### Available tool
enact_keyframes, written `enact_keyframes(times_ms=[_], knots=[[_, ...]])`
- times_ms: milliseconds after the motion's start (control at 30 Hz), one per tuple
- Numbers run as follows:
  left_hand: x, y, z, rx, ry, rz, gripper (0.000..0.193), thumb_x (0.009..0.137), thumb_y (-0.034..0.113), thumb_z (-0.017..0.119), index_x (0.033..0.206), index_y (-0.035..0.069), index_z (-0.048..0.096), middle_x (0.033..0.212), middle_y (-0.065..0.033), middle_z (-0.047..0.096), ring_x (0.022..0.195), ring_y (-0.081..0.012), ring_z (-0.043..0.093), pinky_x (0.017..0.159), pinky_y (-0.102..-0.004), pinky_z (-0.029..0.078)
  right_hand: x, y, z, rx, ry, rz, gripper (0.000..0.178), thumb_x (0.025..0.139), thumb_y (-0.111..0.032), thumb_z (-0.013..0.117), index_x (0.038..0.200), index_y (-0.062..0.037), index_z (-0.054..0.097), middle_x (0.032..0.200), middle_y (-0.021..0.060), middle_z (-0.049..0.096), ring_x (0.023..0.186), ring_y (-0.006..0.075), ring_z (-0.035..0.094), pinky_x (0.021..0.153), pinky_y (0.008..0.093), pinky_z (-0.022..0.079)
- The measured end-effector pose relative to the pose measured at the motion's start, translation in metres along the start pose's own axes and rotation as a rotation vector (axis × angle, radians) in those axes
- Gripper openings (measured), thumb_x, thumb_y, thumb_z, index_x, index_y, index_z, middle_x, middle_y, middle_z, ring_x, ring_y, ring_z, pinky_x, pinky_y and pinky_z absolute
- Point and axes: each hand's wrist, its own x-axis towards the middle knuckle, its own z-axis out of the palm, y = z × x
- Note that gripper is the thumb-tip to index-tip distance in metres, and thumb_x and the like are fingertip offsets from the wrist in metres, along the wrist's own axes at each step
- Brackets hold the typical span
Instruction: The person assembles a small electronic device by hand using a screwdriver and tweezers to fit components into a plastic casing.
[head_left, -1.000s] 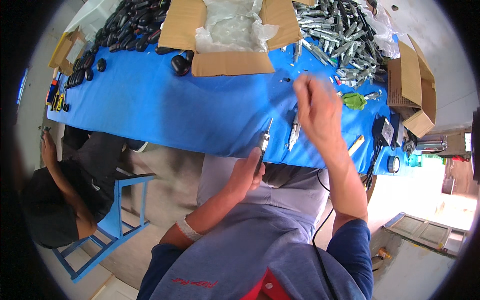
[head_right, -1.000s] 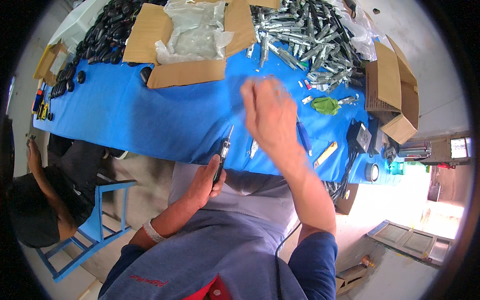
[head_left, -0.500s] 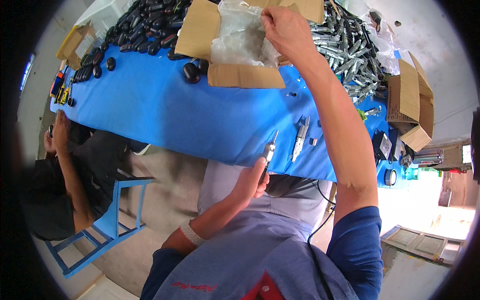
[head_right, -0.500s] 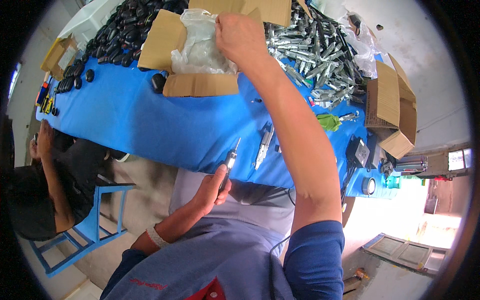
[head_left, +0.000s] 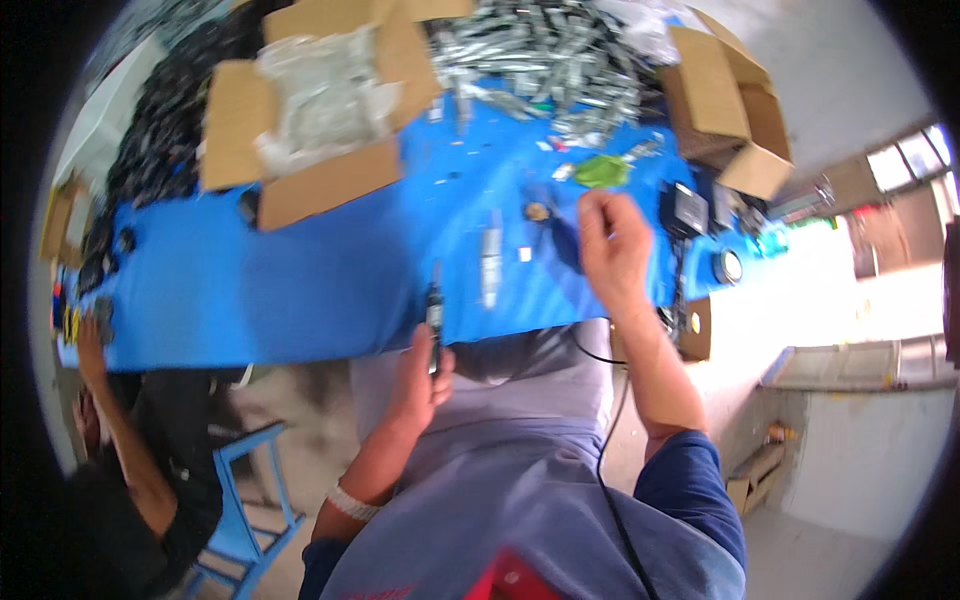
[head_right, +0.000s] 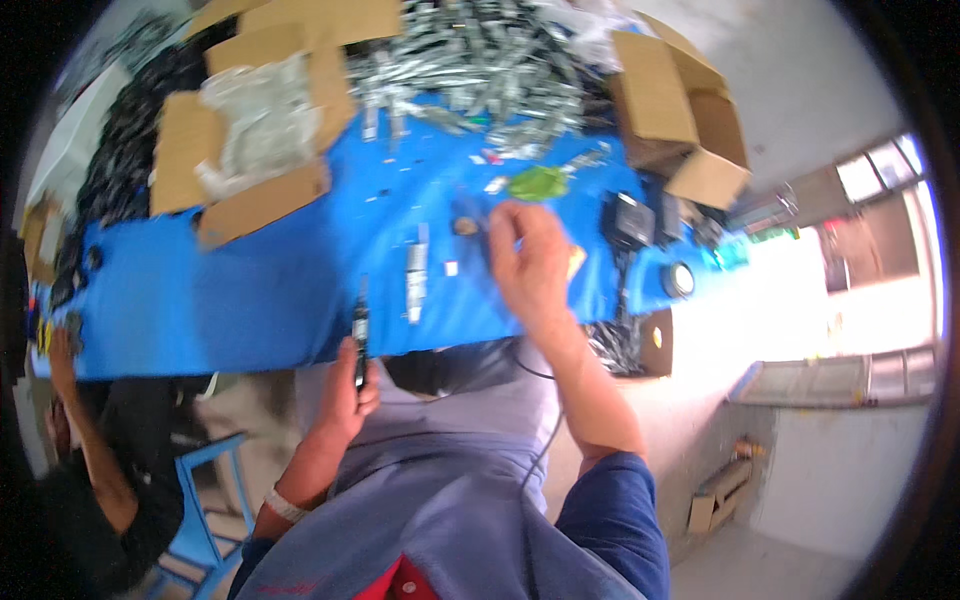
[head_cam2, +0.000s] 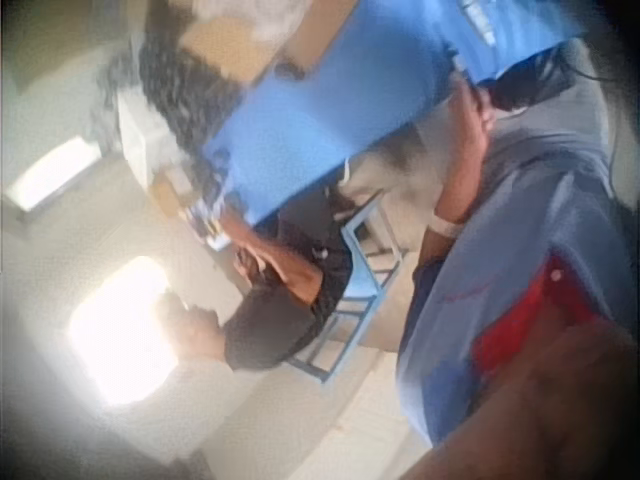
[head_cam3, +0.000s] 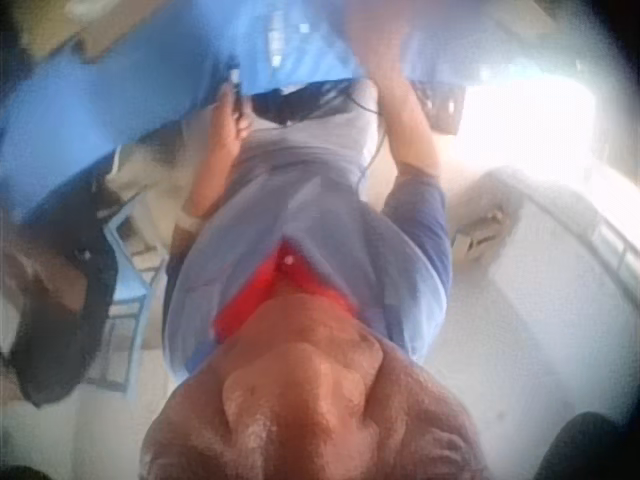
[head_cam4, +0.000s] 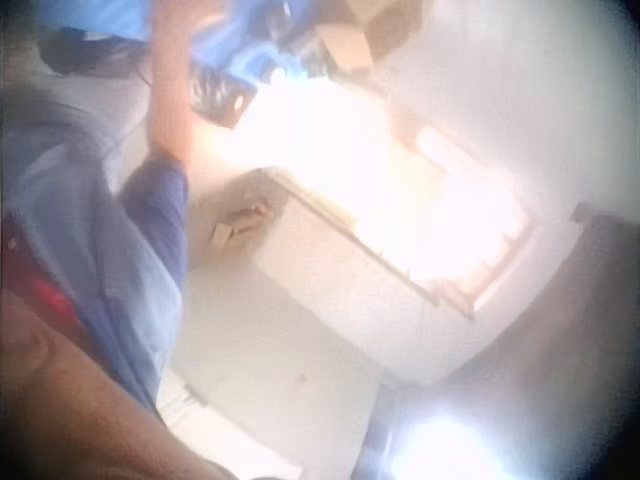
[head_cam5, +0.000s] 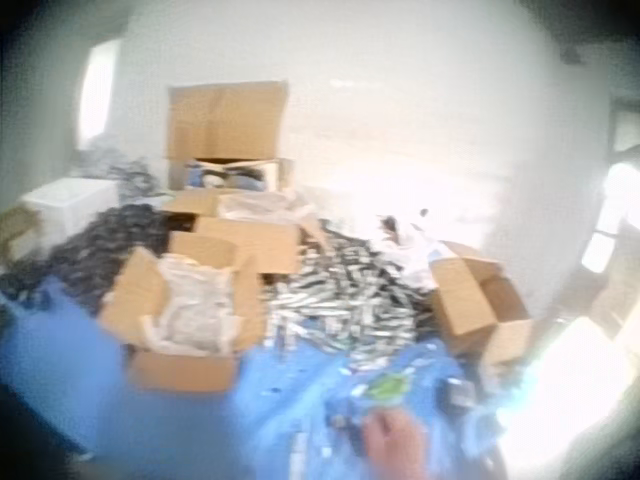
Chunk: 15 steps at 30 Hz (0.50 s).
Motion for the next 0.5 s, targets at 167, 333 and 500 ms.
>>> enact_keyframes(times_ms=[167,333,500], knots=[[0.005,-0.001,0.001,0.034,-0.009,0.026,0.058,0.089,0.061,0.045,0.064,0.009,0.047,0.046,0.0020,0.035,0.036,-0.0090,0.031,0.035,-0.0231,0.021,-0.055,0.018,-0.025,-0.272,-0.142,0.056,0.024,0.080,-0.022,0.067,0.095,-0.0027,0.063,0.089,0.0134,0.060,0.083,0.0328,0.057,0.073,0.0409,0.047],[0.007,-0.001,0.004,0.009,-0.003,0.010,0.058,0.089,0.061,0.046,0.064,0.009,0.047,0.046,0.0018,0.034,0.035,-0.0098,0.031,0.035,-0.0236,0.021,-0.067,0.024,-0.021,-0.298,-0.171,0.178,0.031,0.080,-0.021,0.067,0.104,-0.0026,0.060,0.099,0.0141,0.059,0.093,0.0328,0.056,0.077,0.0405,0.047],[0.010,-0.009,0.001,-0.064,0.005,0.016,0.053,0.090,0.059,0.046,0.067,0.011,0.049,0.047,0.0020,0.038,0.035,-0.0099,0.030,0.036,-0.0243,0.022,-0.067,0.040,-0.005,-0.368,-0.127,0.173,0.022,0.083,-0.020,0.063,0.099,-0.0044,0.060,0.087,0.0150,0.057,0.081,0.0335,0.057,0.068,0.0413,0.048]])
